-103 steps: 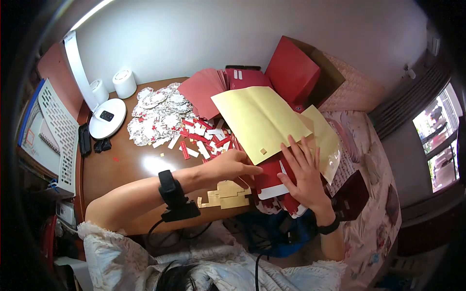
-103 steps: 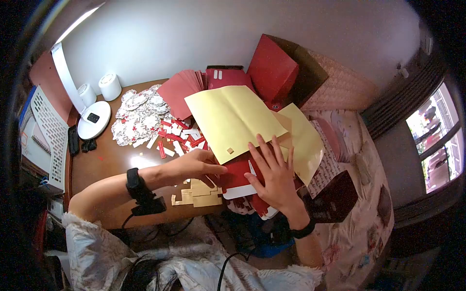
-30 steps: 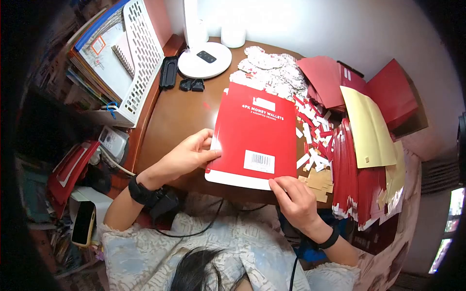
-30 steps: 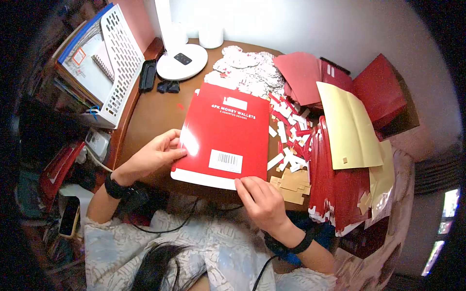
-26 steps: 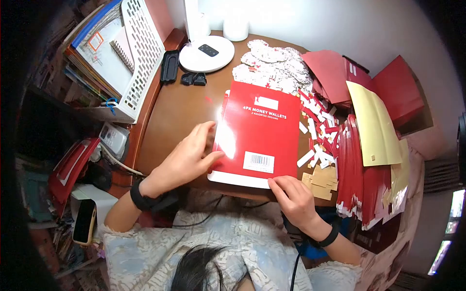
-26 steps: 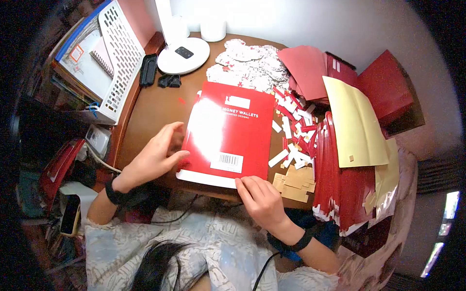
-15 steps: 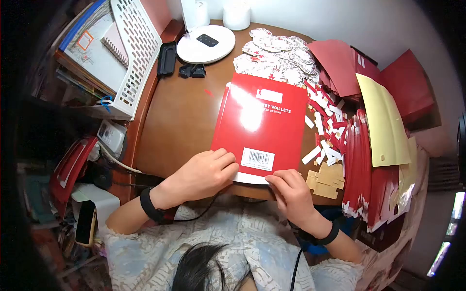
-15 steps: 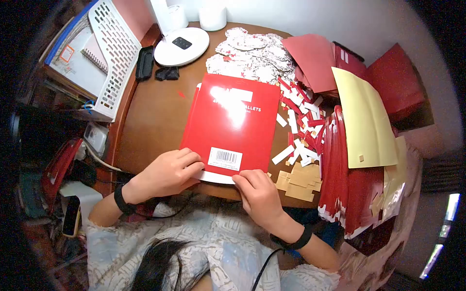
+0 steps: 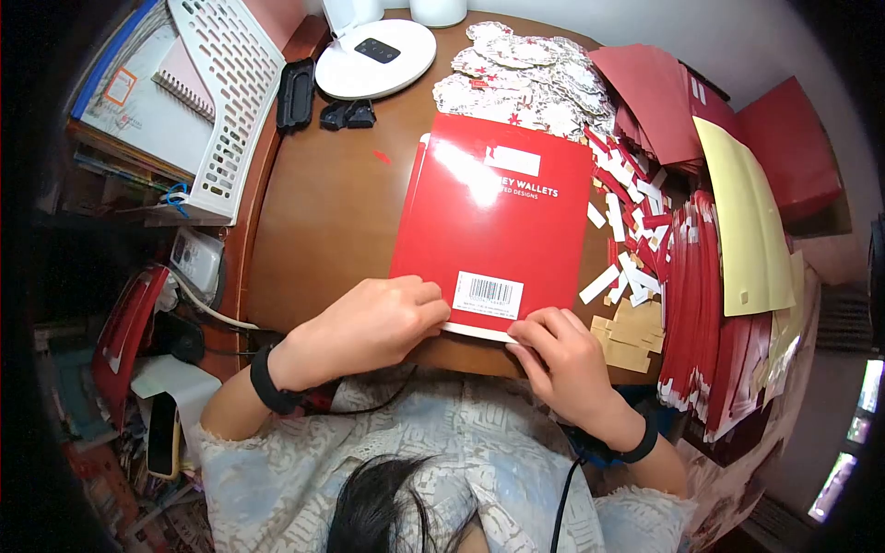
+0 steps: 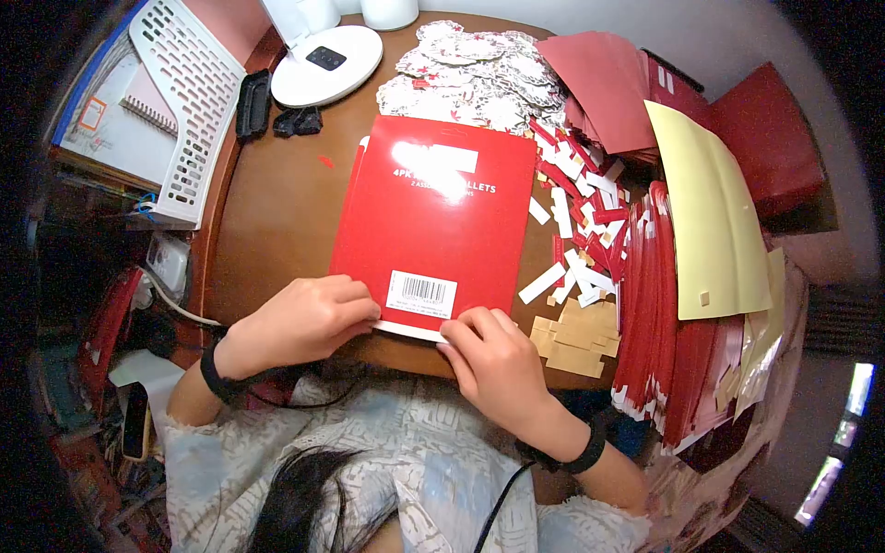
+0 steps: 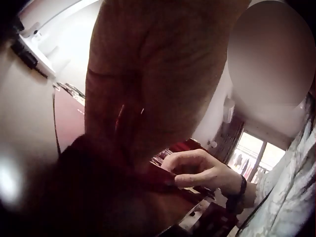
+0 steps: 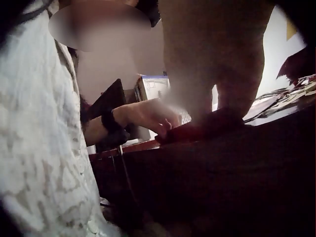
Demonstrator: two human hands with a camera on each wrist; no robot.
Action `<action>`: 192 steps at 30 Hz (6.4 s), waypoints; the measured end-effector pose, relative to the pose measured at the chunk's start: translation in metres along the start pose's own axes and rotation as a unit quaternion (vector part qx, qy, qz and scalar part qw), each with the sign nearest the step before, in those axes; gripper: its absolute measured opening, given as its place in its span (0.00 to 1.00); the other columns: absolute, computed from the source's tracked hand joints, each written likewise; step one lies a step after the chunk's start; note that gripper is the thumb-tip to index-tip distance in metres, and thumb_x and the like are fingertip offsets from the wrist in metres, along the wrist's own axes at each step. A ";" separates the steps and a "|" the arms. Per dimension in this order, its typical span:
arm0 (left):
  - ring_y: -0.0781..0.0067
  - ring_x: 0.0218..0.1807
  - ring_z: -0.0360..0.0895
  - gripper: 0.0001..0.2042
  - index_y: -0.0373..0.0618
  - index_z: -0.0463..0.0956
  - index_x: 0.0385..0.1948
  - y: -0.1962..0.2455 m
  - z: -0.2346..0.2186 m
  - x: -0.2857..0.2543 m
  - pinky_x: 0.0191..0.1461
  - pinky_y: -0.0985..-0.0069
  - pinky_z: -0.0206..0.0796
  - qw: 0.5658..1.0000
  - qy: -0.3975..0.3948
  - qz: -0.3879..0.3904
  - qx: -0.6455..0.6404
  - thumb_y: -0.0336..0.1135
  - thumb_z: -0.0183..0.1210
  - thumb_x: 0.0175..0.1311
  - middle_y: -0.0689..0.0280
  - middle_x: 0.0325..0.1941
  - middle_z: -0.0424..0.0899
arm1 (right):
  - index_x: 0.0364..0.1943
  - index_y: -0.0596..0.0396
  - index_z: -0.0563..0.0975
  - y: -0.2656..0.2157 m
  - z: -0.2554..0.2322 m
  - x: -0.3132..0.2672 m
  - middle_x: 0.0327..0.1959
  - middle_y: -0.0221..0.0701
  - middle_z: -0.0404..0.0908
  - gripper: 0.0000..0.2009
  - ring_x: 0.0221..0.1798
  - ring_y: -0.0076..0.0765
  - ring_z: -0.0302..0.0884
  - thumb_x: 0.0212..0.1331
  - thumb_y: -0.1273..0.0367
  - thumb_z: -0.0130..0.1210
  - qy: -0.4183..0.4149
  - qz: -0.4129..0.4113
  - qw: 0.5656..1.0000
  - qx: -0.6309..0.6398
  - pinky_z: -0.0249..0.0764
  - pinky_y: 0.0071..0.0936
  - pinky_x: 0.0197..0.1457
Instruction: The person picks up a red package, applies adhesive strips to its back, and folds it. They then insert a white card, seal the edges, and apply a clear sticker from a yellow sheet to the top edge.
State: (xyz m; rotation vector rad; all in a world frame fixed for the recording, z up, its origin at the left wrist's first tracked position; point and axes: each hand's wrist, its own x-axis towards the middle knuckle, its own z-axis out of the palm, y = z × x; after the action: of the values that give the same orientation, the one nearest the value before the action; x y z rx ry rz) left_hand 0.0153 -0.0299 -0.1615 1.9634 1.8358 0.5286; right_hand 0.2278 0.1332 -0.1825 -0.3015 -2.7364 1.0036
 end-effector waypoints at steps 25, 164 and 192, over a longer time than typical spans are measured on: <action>0.72 0.36 0.74 0.11 0.38 0.77 0.36 0.017 0.034 -0.006 0.39 0.77 0.68 0.983 0.077 0.087 0.142 0.30 0.59 0.51 0.67 0.33 0.74 | 0.43 0.63 0.82 0.001 0.009 -0.018 0.40 0.37 0.81 0.17 0.41 0.40 0.81 0.45 0.73 0.60 0.018 -0.164 0.971 -0.171 0.78 0.33 0.41; 0.60 0.36 0.79 0.08 0.39 0.75 0.31 -0.008 -0.001 0.001 0.40 0.66 0.74 0.998 -0.050 -0.032 -0.003 0.33 0.61 0.62 0.61 0.31 0.77 | 0.38 0.59 0.80 0.016 -0.009 0.001 0.36 0.39 0.79 0.05 0.38 0.47 0.77 0.58 0.77 0.60 -0.069 0.022 0.991 0.109 0.75 0.38 0.41; 0.56 0.39 0.78 0.11 0.39 0.75 0.36 0.012 0.021 0.012 0.42 0.63 0.73 0.999 -0.030 -0.018 -0.039 0.31 0.64 0.53 0.58 0.36 0.77 | 0.37 0.60 0.78 0.004 -0.011 0.002 0.36 0.38 0.78 0.05 0.39 0.46 0.78 0.58 0.75 0.61 -0.101 0.036 0.991 0.080 0.75 0.37 0.43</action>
State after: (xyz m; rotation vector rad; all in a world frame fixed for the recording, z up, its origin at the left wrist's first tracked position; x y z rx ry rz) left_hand 0.0375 -0.0193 -0.1733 1.8710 1.7836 0.5183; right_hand 0.2288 0.1429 -0.1766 -0.2886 -2.8162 1.3315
